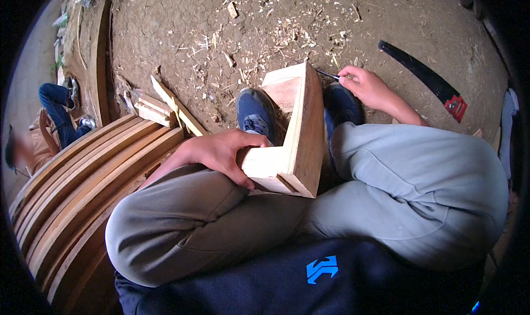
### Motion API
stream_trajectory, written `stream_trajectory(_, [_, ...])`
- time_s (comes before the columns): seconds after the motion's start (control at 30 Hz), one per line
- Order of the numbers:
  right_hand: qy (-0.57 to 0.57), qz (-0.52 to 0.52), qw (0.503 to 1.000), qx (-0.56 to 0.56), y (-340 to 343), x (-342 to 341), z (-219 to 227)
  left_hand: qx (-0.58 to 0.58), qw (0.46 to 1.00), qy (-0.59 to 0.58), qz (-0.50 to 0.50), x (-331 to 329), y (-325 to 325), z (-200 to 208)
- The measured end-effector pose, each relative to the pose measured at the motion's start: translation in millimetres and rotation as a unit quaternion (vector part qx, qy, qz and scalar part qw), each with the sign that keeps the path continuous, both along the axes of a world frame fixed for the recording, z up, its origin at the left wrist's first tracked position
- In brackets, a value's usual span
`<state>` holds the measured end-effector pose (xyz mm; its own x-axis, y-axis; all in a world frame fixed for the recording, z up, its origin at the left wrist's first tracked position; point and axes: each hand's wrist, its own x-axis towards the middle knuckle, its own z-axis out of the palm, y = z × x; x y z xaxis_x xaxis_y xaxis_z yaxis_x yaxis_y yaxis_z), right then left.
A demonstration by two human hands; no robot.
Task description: The person sits cross-legged on the floor and uses a chisel to carve a rectangular wooden block held between their legs. They repeatedly strike the chisel with a mallet to remove wood shavings and shape the block.
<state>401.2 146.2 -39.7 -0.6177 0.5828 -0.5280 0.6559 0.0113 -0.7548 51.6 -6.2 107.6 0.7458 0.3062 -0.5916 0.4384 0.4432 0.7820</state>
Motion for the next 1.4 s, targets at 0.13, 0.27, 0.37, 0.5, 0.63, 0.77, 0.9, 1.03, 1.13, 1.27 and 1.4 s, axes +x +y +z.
stream_trajectory(0.13, [0.014, -0.002, 1.000, -0.020, 5.8, -9.3, 3.2, 0.077, 0.996, -0.016, 0.050, -9.5, -13.1, 1.3])
stream_trajectory(0.27, [0.038, -0.030, 0.998, 0.029, 17.1, 4.1, 9.8, 0.092, 0.983, -0.024, 0.158, -6.7, -12.4, -3.8])
stream_trajectory(0.37, [0.028, -0.054, 0.997, 0.051, 29.6, 9.5, 19.5, 0.077, 0.977, -0.030, 0.195, -5.0, -6.0, -3.6])
stream_trajectory(0.5, [0.002, -0.018, 0.994, 0.109, 46.1, 11.8, 47.5, 0.082, 0.972, -0.058, 0.212, -0.8, -3.4, -4.8])
stream_trajectory(0.63, [-0.018, 0.021, 0.988, 0.150, 50.6, -5.5, 86.1, 0.077, 0.971, -0.067, 0.217, -3.7, -14.3, -6.4])
stream_trajectory(0.77, [-0.096, 0.111, 0.971, 0.191, 63.6, -14.3, 141.7, 0.075, 0.986, -0.058, 0.140, 0.2, -4.8, -4.7])
stream_trajectory(0.9, [-0.209, 0.210, 0.935, 0.193, 79.3, -24.1, 204.5, 0.142, 0.982, -0.086, 0.092, 9.3, 8.6, -2.5])
stream_trajectory(1.03, [-0.266, 0.323, 0.895, 0.154, 78.2, -60.6, 204.3, 0.126, 0.981, -0.093, 0.110, 12.9, -11.2, -0.4])
stream_trajectory(1.13, [-0.310, 0.340, 0.871, 0.175, 72.3, -62.9, 197.6, 0.141, 0.981, -0.102, 0.083, 18.3, -6.0, -2.2])
stream_trajectory(1.27, [-0.342, 0.286, 0.889, 0.102, 57.9, -90.5, 198.1, 0.153, 0.981, -0.102, 0.062, 20.0, -4.3, -10.2])
stream_trajectory(1.4, [-0.260, 0.301, 0.903, 0.161, 55.4, -80.7, 176.2, 0.149, 0.980, -0.100, 0.081, 18.4, -9.7, -8.4])
